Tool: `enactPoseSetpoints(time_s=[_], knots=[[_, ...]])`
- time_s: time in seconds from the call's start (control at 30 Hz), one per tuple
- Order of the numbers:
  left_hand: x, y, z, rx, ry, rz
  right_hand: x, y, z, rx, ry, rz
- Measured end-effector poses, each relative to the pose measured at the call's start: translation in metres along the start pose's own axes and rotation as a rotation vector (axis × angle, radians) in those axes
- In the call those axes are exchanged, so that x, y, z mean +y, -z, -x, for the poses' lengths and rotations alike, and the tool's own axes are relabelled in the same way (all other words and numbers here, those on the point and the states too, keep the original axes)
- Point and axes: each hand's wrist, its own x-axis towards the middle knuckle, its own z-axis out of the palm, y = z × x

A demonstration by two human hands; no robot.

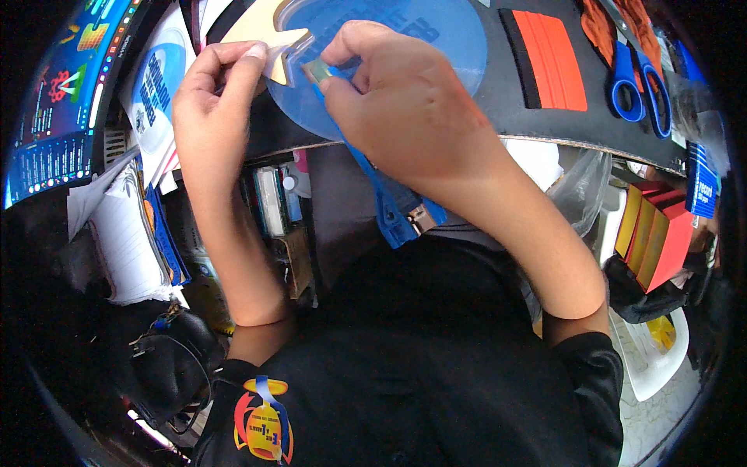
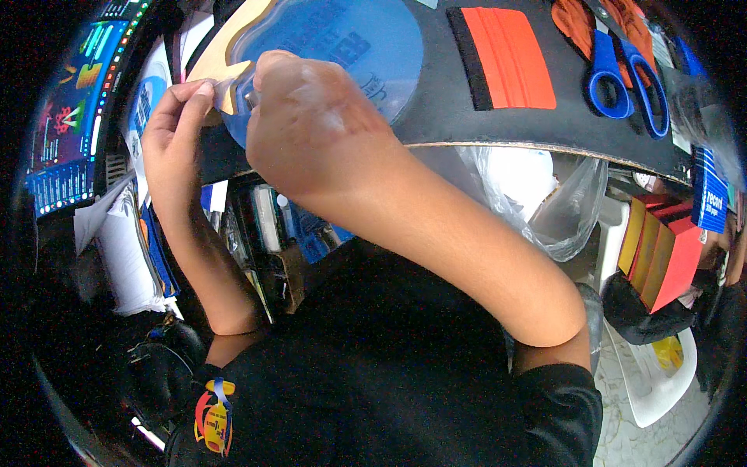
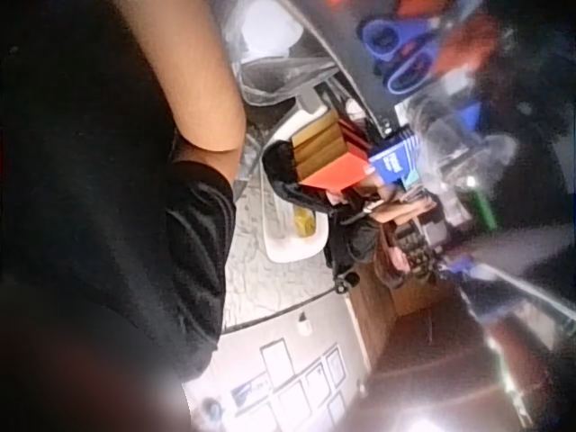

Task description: The person uses a blue utility knife to cut a transparent circular acrylic sheet along the outline of a wooden star-shaped template. They repeatedly reposition the template and the sheet, then score and trim the acrylic edges to match the star shape.

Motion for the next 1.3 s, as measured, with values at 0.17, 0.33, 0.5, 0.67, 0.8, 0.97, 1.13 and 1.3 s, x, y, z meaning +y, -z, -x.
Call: enactPoseSetpoints(time_s=[0.17, 0.33, 0.5, 0.67, 0.8, 0.97, 1.13, 1.3], knots=[[0.001, -0.002, -0.002, 0.04, 0.028, 0.034, 0.009, -0.002, -0.004, 0.038, 0.322, 0.167], [0.006, -0.004, -0.003, 0.048, 0.009, -0.015, 0.015, 0.003, -0.005, -0.029, 0.349, 0.185], [0.015, -0.003, -0.001, 0.004, -0.042, -0.089, 0.012, 0.005, -0.012, -0.048, 0.153, 0.123], [0.022, -0.005, -0.001, -0.027, -0.103, -0.219, 0.012, 0.022, -0.016, -0.008, 0.112, 0.024], [0.021, -0.004, -0.009, -0.014, -0.034, -0.29, 0.013, 0.019, -0.03, 0.031, -0.119, -0.022], [0.016, -0.004, -0.014, -0.05, -0.029, -0.208, 0.01, 0.027, -0.029, -0.072, -0.195, -0.022], [0.019, -0.001, -0.008, -0.19, -0.176, -0.248, 0.012, 0.025, -0.03, -0.066, -0.19, -0.013], [0.02, -0.004, -0.014, -0.2, -0.256, -0.457, 0.015, 0.024, -0.029, -0.048, -0.149, -0.017]])
